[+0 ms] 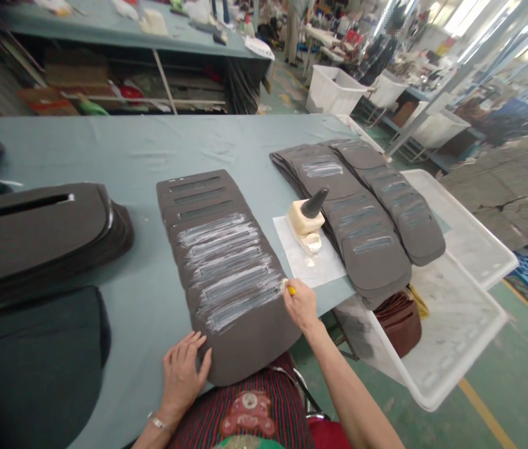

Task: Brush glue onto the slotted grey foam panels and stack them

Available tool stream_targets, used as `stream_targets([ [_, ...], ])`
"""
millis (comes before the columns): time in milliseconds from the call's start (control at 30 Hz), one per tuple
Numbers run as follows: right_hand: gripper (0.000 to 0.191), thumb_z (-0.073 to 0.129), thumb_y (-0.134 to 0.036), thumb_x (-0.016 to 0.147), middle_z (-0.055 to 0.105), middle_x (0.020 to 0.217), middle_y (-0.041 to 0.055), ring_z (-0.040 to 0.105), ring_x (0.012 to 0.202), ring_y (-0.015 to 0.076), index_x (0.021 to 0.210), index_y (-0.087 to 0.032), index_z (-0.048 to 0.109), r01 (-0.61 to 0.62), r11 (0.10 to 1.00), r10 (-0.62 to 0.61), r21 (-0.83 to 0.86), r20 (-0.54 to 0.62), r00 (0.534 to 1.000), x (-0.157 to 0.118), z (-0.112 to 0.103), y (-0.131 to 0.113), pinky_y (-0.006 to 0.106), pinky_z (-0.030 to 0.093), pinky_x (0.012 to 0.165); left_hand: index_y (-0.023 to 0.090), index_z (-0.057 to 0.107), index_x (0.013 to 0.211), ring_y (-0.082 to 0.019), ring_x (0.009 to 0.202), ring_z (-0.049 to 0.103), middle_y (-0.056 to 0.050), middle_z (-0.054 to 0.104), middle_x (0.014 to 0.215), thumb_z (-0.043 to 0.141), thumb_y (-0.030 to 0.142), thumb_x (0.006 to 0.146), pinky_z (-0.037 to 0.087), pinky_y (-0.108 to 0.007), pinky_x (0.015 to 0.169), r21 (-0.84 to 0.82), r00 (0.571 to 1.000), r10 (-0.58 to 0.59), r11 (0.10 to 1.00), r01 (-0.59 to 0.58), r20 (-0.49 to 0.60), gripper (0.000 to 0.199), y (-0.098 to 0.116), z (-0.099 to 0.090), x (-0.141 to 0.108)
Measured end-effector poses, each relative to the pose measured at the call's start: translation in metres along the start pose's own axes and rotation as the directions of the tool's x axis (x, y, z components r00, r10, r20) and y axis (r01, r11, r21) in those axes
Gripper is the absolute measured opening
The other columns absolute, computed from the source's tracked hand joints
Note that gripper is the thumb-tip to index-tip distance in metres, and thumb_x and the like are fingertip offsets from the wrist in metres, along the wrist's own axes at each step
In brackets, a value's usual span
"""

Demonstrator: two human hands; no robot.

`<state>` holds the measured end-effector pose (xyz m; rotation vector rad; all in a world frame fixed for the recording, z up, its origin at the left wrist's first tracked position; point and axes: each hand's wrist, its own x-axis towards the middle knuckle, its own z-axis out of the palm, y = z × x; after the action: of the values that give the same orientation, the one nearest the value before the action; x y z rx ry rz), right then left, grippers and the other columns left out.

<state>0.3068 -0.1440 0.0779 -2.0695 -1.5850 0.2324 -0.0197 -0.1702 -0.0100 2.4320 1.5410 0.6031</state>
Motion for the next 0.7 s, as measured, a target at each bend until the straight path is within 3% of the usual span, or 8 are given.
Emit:
stream_targets([
  [133, 0.016, 0.045, -0.024, 0.086, 0.062, 0.075, 0.0024, 0.057, 0.068, 0.0130, 0.082, -0.020, 0.060, 0.065, 0.995, -0.070, 0.071, 0.069, 0.995, -0.008, 0.005, -0.014, 0.022, 0.040, 0.067, 0.020, 0.059, 0.106, -0.024, 0.112, 0.054, -0.011, 0.063, 0.114, 0.054, 0.032, 0.082, 0.032, -0.042, 0.096, 0.011, 1.000, -0.010, 1.000, 0.010, 0.005, 0.028, 0.001, 0.000, 0.000],
  [233, 0.017, 0.045, -0.025, 0.086, 0.062, 0.074, 0.0025, 0.056, 0.067, 0.0132, 0.080, -0.019, 0.060, 0.023, 0.998, -0.025, 0.061, 0.023, 0.999, -0.012, 0.008, -0.015, 0.022, 0.040, 0.065, 0.020, 0.059, 0.105, -0.025, 0.112, 0.054, -0.011, 0.063, 0.113, 0.054, 0.032, 0.082, 0.033, -0.042, 0.095, 0.011, 1.000, -0.011, 1.000, 0.011, 0.000, 0.027, 0.002, -0.002, 0.001],
  [367, 0.017, 0.045, -0.026, 0.086, 0.062, 0.077, 0.0028, 0.057, 0.068, 0.0132, 0.081, -0.019, 0.060, 0.063, 0.995, -0.068, 0.082, 0.057, 0.996, -0.011, 0.005, -0.002, 0.022, 0.040, 0.067, 0.020, 0.058, 0.106, -0.025, 0.112, 0.054, -0.011, 0.063, 0.113, 0.053, 0.032, 0.082, 0.033, -0.042, 0.095, 0.009, 1.000, -0.012, 1.000, 0.012, -0.004, 0.027, 0.003, -0.002, 0.001],
  [467, 0.017, 0.046, -0.026, 0.086, 0.061, 0.073, 0.0026, 0.055, 0.065, 0.0134, 0.079, -0.019, 0.060, 0.000, 0.999, 0.001, 0.041, -0.021, 1.000, -0.007, 0.001, -0.001, 0.023, 0.040, 0.065, 0.020, 0.058, 0.106, -0.024, 0.112, 0.053, -0.010, 0.063, 0.113, 0.053, 0.032, 0.083, 0.033, -0.042, 0.096, 0.009, 1.000, -0.016, 1.000, 0.016, 0.008, 0.027, 0.003, -0.003, 0.001],
  [567, 0.015, 0.046, -0.023, 0.086, 0.060, 0.075, 0.0034, 0.055, 0.068, 0.0138, 0.081, -0.019, 0.059, 0.016, 0.997, -0.011, 0.080, -0.060, 0.998, -0.013, 0.009, -0.032, 0.023, 0.040, 0.068, 0.020, 0.058, 0.105, -0.024, 0.112, 0.054, -0.010, 0.064, 0.112, 0.053, 0.032, 0.082, 0.033, -0.042, 0.096, 0.004, 1.000, -0.016, 1.000, 0.016, 0.005, 0.026, 0.004, -0.003, 0.001],
  [633, 0.013, 0.046, -0.020, 0.085, 0.061, 0.077, 0.0031, 0.056, 0.071, 0.0133, 0.084, -0.019, 0.059, 0.117, 0.977, -0.124, 0.181, 0.027, 0.992, -0.027, 0.024, -0.066, 0.023, 0.041, 0.070, 0.020, 0.058, 0.105, -0.024, 0.112, 0.054, -0.010, 0.064, 0.112, 0.053, 0.032, 0.082, 0.033, -0.042, 0.096, 0.005, 1.000, -0.017, 1.000, 0.017, 0.003, 0.026, 0.004, -0.003, 0.001],
  [700, 0.012, 0.047, -0.019, 0.084, 0.061, 0.078, 0.0023, 0.057, 0.072, 0.0127, 0.085, -0.021, 0.059, 0.230, 0.934, -0.277, 0.273, 0.145, 0.950, -0.043, 0.039, -0.095, 0.021, 0.042, 0.069, 0.020, 0.059, 0.105, -0.025, 0.111, 0.054, -0.011, 0.064, 0.112, 0.053, 0.032, 0.082, 0.033, -0.043, 0.096, 0.007, 1.000, -0.012, 1.000, 0.012, 0.000, 0.026, 0.004, -0.003, 0.000],
])
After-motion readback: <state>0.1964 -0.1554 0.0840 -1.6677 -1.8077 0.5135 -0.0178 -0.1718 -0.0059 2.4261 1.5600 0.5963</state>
